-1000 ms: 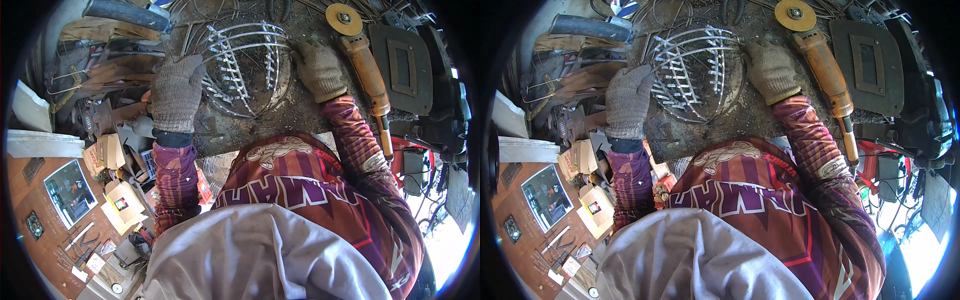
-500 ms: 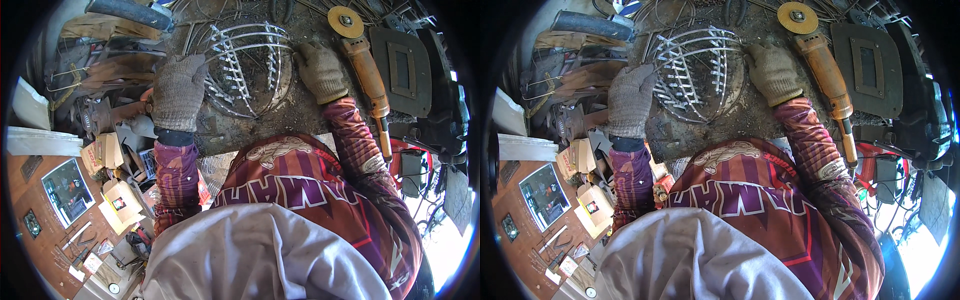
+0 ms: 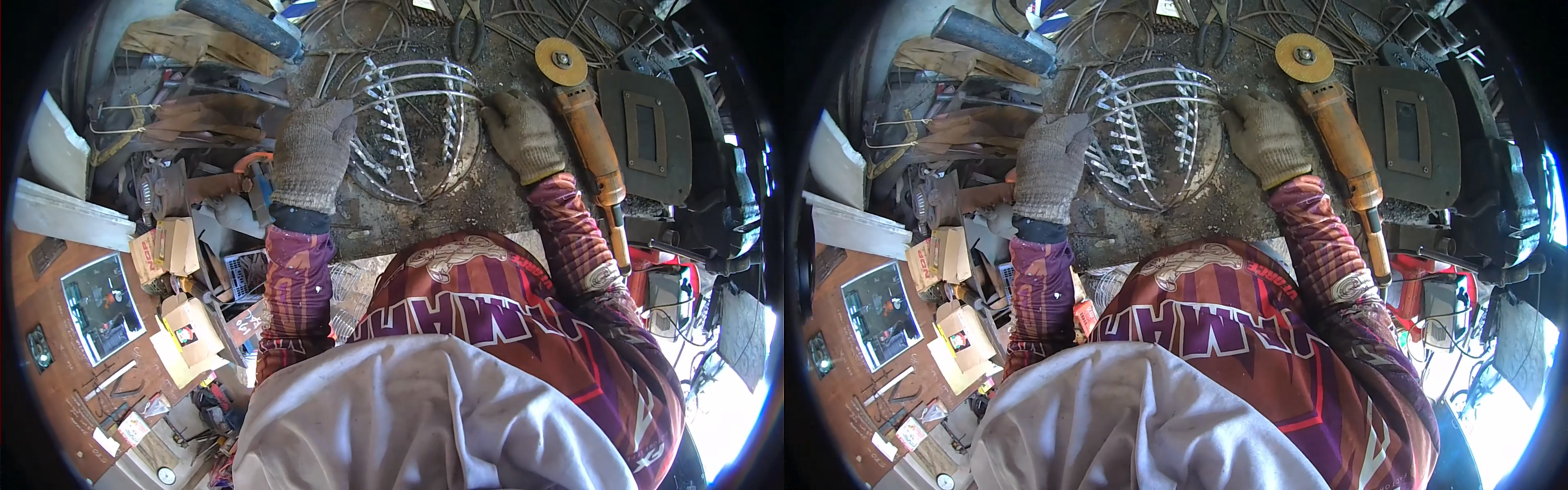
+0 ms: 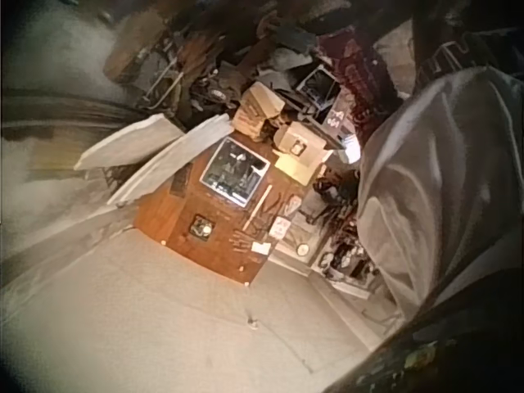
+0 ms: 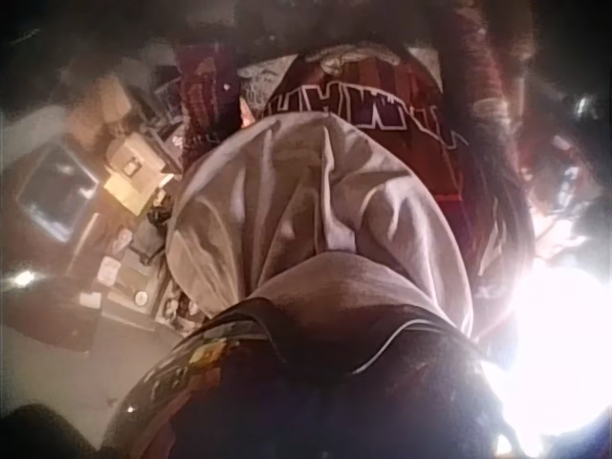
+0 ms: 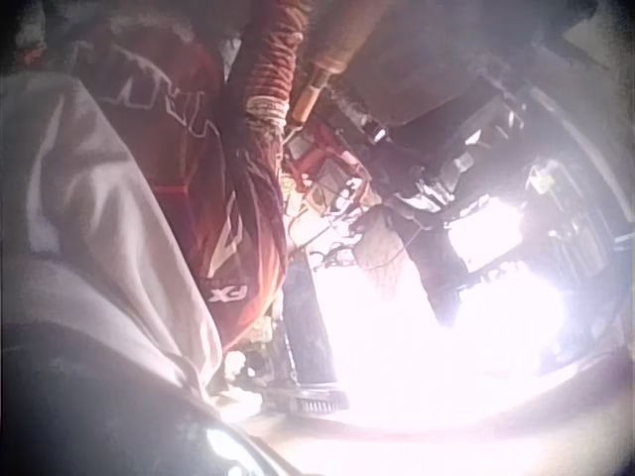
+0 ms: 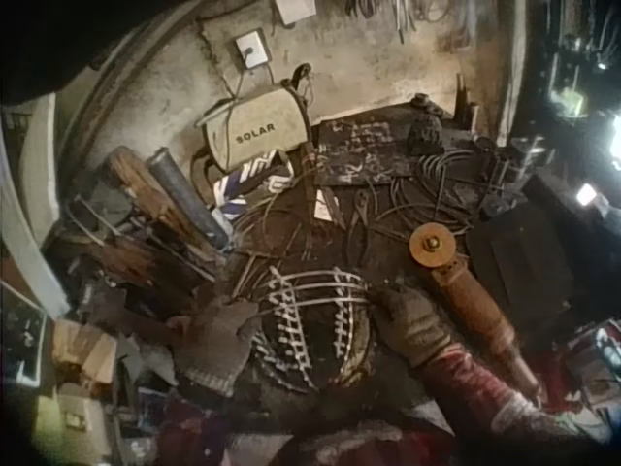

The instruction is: The person positions metal rings and bars to form a cage-like structure and then welds the components together using a welding torch.

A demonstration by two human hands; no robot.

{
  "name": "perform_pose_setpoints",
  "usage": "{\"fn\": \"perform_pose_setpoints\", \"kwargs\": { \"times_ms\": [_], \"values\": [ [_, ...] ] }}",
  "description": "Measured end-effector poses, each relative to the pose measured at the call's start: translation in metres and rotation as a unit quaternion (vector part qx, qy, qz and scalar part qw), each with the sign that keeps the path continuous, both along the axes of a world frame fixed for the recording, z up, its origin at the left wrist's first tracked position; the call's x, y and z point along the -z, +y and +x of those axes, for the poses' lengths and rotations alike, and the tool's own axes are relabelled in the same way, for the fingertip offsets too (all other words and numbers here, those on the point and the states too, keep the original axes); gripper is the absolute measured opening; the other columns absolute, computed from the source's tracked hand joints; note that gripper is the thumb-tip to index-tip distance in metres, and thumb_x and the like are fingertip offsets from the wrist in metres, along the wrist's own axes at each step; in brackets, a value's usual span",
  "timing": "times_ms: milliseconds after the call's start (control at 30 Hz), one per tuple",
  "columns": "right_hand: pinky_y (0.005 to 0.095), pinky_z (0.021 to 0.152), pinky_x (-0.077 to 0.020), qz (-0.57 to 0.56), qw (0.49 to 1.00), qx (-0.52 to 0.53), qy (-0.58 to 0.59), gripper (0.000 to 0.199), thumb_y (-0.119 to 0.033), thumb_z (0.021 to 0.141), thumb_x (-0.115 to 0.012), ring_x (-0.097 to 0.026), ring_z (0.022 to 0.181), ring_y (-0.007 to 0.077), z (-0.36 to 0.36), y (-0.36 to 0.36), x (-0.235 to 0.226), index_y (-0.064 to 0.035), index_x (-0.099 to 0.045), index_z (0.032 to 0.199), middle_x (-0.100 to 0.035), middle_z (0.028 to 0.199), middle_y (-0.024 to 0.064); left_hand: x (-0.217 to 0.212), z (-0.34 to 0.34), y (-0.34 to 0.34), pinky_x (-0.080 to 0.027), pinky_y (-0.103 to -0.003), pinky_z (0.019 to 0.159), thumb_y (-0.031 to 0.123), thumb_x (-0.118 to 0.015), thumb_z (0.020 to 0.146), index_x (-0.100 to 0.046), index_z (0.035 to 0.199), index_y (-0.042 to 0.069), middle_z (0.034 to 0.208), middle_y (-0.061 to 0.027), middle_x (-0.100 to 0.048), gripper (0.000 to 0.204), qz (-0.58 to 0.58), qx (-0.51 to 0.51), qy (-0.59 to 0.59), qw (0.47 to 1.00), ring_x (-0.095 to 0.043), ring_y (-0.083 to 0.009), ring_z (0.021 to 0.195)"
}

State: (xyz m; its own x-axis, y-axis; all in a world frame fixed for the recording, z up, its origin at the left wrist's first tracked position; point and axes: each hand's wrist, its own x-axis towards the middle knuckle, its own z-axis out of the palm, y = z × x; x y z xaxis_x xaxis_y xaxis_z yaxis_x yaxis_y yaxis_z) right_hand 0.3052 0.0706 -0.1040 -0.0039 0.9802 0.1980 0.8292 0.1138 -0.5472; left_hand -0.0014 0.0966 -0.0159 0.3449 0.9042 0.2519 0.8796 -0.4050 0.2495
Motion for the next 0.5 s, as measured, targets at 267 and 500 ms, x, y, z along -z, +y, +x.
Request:
{"fn": "perform_pose_setpoints", "kwargs": {
  "times_ms": [267, 500],
  "values": [
    [0.0462, 0.091, -0.0535, -0.024, 0.993, 0.026, 0.109, 0.031, -0.030, 0.091, -0.064, -0.068, 0.104, 0.0388, 0.009, 0.003, 0.003, -0.0084, -0.074, 0.112, -0.073, 0.105, 0.0208, 0.006, 0.000, -0.001, -0.054, -0.043, 0.090, 0.018, -0.074, 0.089, -0.075, 0.111, 0.008, 0.108, -0.0178, -0.072, 0.025, 0.004, -0.024, 0.002, 1.000, -0.069, -0.0362, 0.102],
    [0.0446, 0.094, -0.0529, -0.044, 0.990, 0.023, 0.130, 0.031, -0.035, 0.091, -0.066, -0.068, 0.107, 0.0363, 0.008, -0.001, -0.001, -0.0166, -0.075, 0.115, -0.074, 0.108, 0.0158, 0.001, 0.007, -0.003, -0.054, -0.043, 0.089, 0.024, -0.072, 0.091, -0.075, 0.113, 0.009, 0.109, -0.0182, -0.072, 0.026, -0.011, -0.056, 0.025, 0.998, -0.069, -0.0363, 0.103]
  ]
}}
